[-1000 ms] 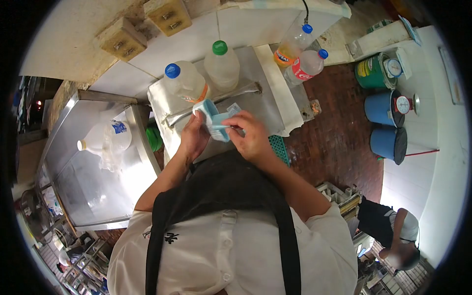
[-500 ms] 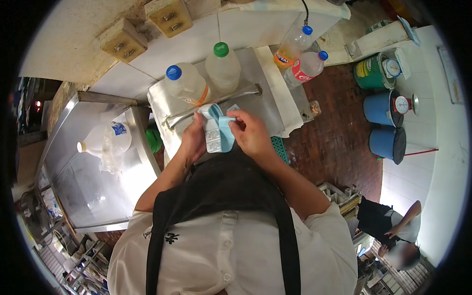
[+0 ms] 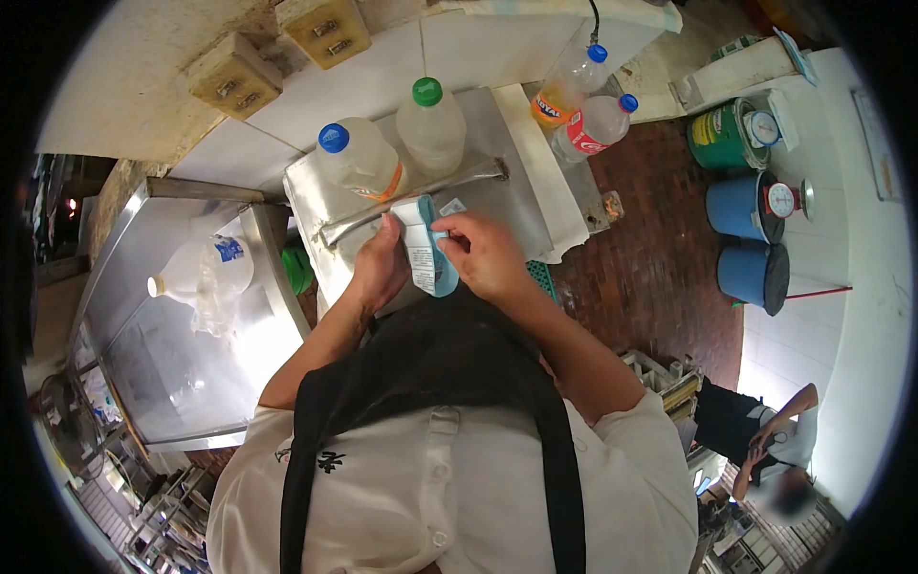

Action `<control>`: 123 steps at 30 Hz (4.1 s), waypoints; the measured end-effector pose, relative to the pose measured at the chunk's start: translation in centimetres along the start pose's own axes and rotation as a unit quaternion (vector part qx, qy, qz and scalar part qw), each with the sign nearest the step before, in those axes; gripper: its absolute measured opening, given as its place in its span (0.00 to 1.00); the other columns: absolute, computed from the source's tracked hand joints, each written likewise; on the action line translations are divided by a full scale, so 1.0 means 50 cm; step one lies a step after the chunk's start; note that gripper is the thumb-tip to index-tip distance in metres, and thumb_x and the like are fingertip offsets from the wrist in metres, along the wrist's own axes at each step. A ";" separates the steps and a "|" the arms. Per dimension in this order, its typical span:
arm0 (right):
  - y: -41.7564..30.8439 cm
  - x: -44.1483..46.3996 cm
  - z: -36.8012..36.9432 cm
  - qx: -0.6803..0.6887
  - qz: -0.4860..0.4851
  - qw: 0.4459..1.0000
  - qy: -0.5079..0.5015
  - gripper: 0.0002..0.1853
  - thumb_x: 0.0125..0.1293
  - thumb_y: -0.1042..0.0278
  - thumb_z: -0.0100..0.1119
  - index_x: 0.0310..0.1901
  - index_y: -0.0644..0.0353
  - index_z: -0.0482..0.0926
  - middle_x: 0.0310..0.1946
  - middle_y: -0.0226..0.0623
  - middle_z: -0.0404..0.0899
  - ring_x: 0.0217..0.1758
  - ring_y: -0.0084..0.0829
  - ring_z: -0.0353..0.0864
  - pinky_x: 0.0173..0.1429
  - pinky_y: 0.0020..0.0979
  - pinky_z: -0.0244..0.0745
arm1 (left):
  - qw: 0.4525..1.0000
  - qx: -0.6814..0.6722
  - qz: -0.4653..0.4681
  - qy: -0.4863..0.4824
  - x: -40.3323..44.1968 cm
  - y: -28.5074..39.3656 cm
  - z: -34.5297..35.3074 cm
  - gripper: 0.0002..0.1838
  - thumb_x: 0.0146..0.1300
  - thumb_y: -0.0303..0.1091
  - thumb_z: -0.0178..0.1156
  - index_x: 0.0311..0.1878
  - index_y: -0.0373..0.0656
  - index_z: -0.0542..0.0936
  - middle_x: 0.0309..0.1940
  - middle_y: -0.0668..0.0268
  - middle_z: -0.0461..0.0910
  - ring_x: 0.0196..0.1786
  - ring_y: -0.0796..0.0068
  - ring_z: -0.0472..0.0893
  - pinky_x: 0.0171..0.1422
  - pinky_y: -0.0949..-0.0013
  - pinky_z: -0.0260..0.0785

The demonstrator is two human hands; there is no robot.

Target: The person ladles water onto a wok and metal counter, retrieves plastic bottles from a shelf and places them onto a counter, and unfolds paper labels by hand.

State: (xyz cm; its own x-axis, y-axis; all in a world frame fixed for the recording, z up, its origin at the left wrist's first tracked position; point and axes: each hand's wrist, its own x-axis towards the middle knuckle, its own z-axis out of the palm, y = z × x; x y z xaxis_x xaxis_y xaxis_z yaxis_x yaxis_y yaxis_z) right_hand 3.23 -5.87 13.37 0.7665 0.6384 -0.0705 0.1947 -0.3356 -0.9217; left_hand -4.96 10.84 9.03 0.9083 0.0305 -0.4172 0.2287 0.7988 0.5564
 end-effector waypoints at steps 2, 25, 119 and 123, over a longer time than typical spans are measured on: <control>-0.008 -0.002 -0.003 0.004 0.018 1.000 0.011 0.10 0.65 0.75 0.64 0.48 0.61 0.82 0.36 0.42 0.82 0.33 0.34 0.82 0.41 0.33 0.76 | 1.000 -0.001 -0.004 0.000 0.002 -0.002 -0.005 0.33 0.79 0.58 0.39 0.72 0.40 0.64 0.66 0.57 0.72 0.68 0.59 0.72 0.74 0.52 0.63; 0.014 0.007 -0.028 0.090 0.077 0.992 -0.050 0.17 0.70 0.77 0.60 0.58 0.65 0.73 0.37 0.32 0.81 0.39 0.19 0.80 0.42 0.24 0.76 | 0.991 -0.022 0.030 -0.129 0.004 0.009 0.010 0.44 0.73 0.60 0.52 0.80 0.45 0.49 0.69 0.58 0.66 0.73 0.61 0.65 0.77 0.52 0.57; 0.332 0.025 -0.045 -0.398 0.057 0.915 0.032 0.23 0.53 0.70 0.72 0.52 0.55 0.77 0.51 0.42 0.71 0.58 0.48 0.72 0.58 0.49 0.71 | 0.999 0.052 -0.012 -0.002 0.006 0.086 0.048 0.21 0.70 0.23 0.56 0.65 0.40 0.71 0.54 0.62 0.80 0.55 0.70 0.80 0.63 0.62 0.73; 0.315 0.021 -0.051 -0.376 0.046 0.925 0.034 0.23 0.53 0.71 0.71 0.52 0.55 0.78 0.51 0.43 0.72 0.57 0.50 0.73 0.58 0.50 0.71 | 0.998 0.065 -0.012 0.008 0.006 0.088 0.046 0.21 0.70 0.23 0.56 0.65 0.40 0.71 0.53 0.62 0.80 0.55 0.70 0.80 0.64 0.61 0.72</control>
State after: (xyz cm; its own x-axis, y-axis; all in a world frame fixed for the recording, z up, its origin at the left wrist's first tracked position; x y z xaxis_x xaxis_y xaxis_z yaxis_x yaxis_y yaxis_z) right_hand 8.64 -12.25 -0.25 0.8326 0.5467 -0.0890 0.4772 -0.7896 -0.3858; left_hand -2.86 12.99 13.03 0.8971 0.0227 -0.4412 0.2939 0.7151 0.6343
